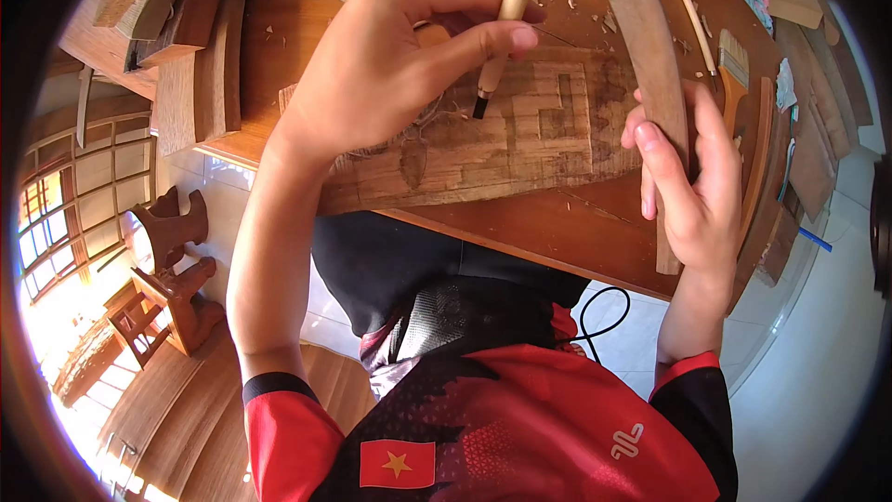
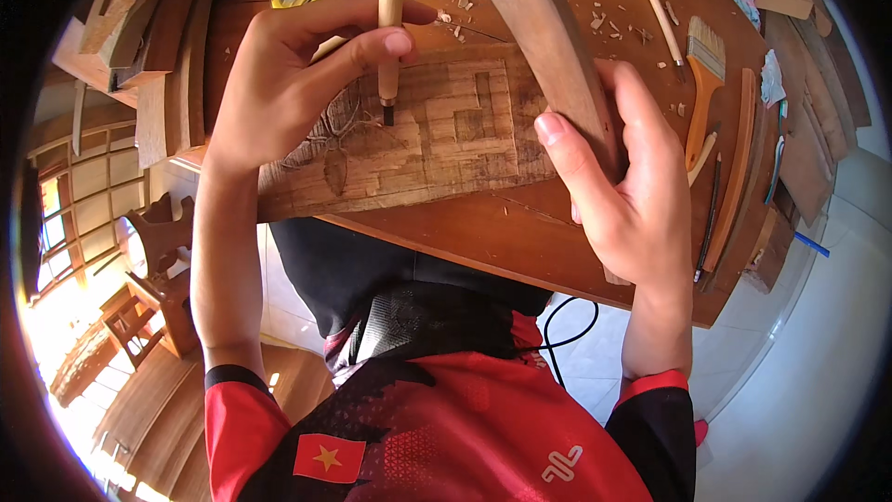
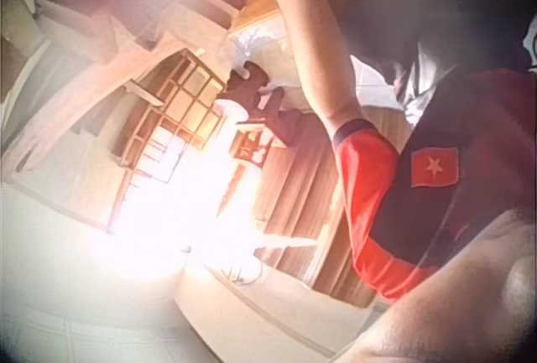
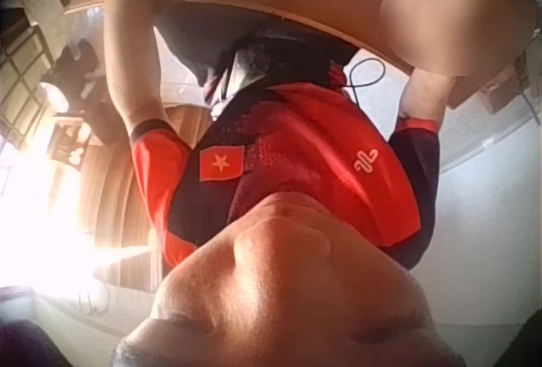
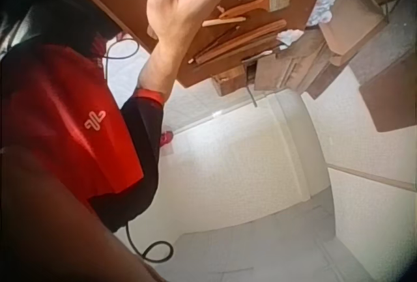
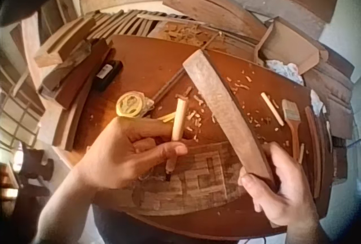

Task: The person carves a floral design into a rectangular wooden board using a chisel and a wooden mallet. They repeatedly strike the chisel to remove wood shavings, occasionally pause to brush away debris, and rotate the board to access different areas of the design.

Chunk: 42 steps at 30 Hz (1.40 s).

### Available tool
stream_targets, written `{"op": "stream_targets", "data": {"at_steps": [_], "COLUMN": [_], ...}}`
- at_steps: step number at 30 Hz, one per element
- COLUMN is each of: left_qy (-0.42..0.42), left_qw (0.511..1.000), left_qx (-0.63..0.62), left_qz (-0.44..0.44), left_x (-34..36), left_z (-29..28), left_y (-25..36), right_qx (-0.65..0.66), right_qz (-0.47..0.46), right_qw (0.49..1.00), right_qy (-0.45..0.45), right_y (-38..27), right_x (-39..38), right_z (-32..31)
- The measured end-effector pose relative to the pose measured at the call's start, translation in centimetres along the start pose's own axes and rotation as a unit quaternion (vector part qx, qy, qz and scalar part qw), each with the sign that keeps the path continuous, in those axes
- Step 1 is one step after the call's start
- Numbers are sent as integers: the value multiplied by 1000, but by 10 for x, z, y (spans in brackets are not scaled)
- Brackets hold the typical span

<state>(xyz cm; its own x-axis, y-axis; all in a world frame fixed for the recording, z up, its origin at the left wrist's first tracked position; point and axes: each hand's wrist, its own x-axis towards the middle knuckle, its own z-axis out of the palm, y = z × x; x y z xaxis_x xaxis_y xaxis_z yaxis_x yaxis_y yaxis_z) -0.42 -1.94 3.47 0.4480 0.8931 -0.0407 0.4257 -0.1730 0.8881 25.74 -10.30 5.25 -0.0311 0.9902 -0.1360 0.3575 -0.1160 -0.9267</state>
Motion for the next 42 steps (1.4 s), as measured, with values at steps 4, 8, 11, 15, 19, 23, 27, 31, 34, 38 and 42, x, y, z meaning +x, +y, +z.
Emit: {"op": "stream_targets", "data": {"at_steps": [4, 8, 11, 15, 19, 23, 27, 31, 34, 38, 42], "left_qy": [20, 47, 52, 66, 68, 93, 104, 103, 121, 141, 146], "left_qw": [998, 987, 982, 980, 969, 949, 946, 940, 932, 927, 945], "left_qx": [-19, 39, 74, 41, 81, 124, 151, 183, 202, 274, 235], "left_qz": [64, 150, 169, 183, 224, 275, 269, 270, 274, 215, 176], "left_x": [-10, -21, -36, -51, -55, -64, -72, -77, -80, -96, -94], "left_z": [0, -4, -6, -3, -1, 7, 11, 13, 18, 19, 27], "left_y": [5, 1, 4, -6, -7, -6, -2, -2, -8, -3, 5], "right_qx": [6, 18, 20, 22, 14, -1, -4, 1, -1, -112, -162], "right_qz": [-6, 0, 8, 9, 18, 8, 9, 5, -35, -258, -350], "right_qw": [1000, 1000, 1000, 1000, 1000, 1000, 1000, 1000, 999, 951, 909], "right_qy": [4, 12, 10, 19, 12, 19, 16, 7, -30, -129, -155], "right_y": [3, 6, 10, 12, 10, 13, 18, 15, 8, -4, -10], "right_x": [-2, -7, -9, -12, -14, -18, -20, -23, -33, -34, -49], "right_z": [0, -2, -5, -5, -7, -8, -10, -10, -11, 0, 8]}}
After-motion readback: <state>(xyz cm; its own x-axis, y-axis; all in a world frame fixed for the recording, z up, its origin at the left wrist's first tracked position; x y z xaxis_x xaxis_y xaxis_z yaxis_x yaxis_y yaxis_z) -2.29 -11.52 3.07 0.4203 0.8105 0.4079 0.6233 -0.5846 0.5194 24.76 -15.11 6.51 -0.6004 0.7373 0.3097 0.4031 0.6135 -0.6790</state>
